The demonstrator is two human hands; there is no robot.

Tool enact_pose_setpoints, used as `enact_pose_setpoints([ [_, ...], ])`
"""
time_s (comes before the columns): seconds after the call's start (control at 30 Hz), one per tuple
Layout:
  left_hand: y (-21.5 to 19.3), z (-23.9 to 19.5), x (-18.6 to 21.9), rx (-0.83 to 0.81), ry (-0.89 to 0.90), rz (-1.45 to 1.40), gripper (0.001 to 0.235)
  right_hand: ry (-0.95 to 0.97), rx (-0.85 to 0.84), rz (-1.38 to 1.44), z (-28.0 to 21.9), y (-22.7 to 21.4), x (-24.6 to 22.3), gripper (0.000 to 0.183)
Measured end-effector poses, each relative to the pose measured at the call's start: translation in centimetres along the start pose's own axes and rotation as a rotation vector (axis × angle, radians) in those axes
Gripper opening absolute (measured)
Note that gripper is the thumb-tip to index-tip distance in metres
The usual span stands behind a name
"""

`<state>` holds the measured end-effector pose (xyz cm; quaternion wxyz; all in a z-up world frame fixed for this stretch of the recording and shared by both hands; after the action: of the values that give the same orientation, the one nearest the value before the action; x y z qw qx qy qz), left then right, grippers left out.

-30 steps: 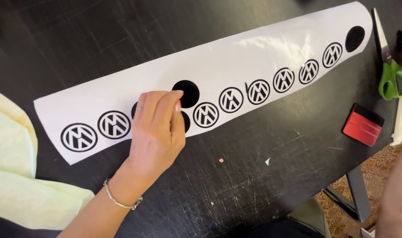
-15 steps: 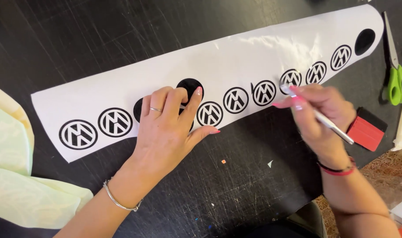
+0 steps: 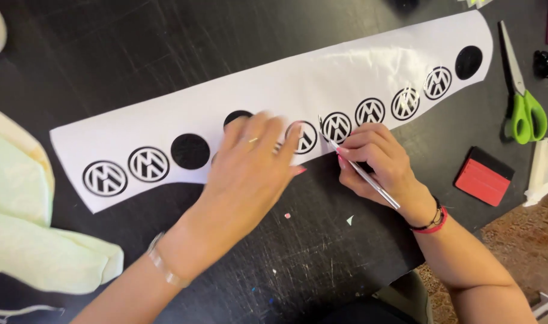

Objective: Using a craft knife to remove excess vinyl material from a sheet of printed logo stickers.

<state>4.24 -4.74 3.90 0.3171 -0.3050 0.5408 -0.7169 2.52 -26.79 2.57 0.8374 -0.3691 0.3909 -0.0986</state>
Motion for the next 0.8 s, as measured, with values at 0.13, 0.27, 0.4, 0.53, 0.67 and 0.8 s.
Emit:
enact_pose_setpoints([
  [0.13,2.2,2.2,0.3,0.109,0.146,-0.171,0.066,-0.054,-0.005,-0.107,-0.1,0.2,-0.1,0.017],
  [0.27,4.5,1.9,-0.5,0.116,0.195,-0.237,0.062,-0.069,-0.018,-0.170,-0.3,0.4,-0.2,0.018],
  [0.4,4.0,2.3,-0.7,0.103,0.204,-0.229,0.061,-0.070,-0.015,-0.194,-0.3,0.4,-0.1,0.018],
  [0.53,3.6,2.3,-0.5,0.112,0.207,-0.115,0.060,-0.053,-0.026,-0.204,-0.6,0.4,0.1,0.018],
  [0.67,3.7,2.2,-0.5,0.115,0.205,-0.099,0.061,-0.077,-0.016,-0.197,-0.7,0.5,0.3,0.018],
  [0.8,4.0,2.1,-0.5,0.113,0.202,-0.096,0.060,-0.066,-0.040,-0.203,-0.8,0.5,0.3,0.018],
])
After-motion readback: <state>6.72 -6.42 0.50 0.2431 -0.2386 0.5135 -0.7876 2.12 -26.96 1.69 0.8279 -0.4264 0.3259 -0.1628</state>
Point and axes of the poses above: each hand's wrist, its own z-axis towards the middle knuckle, its own y-axis out of the palm, x = y × z, the point moved 4 cm from there along z, towards the middle knuckle, and after that the axes turned 4 degrees about z, right-handed, at the moved point
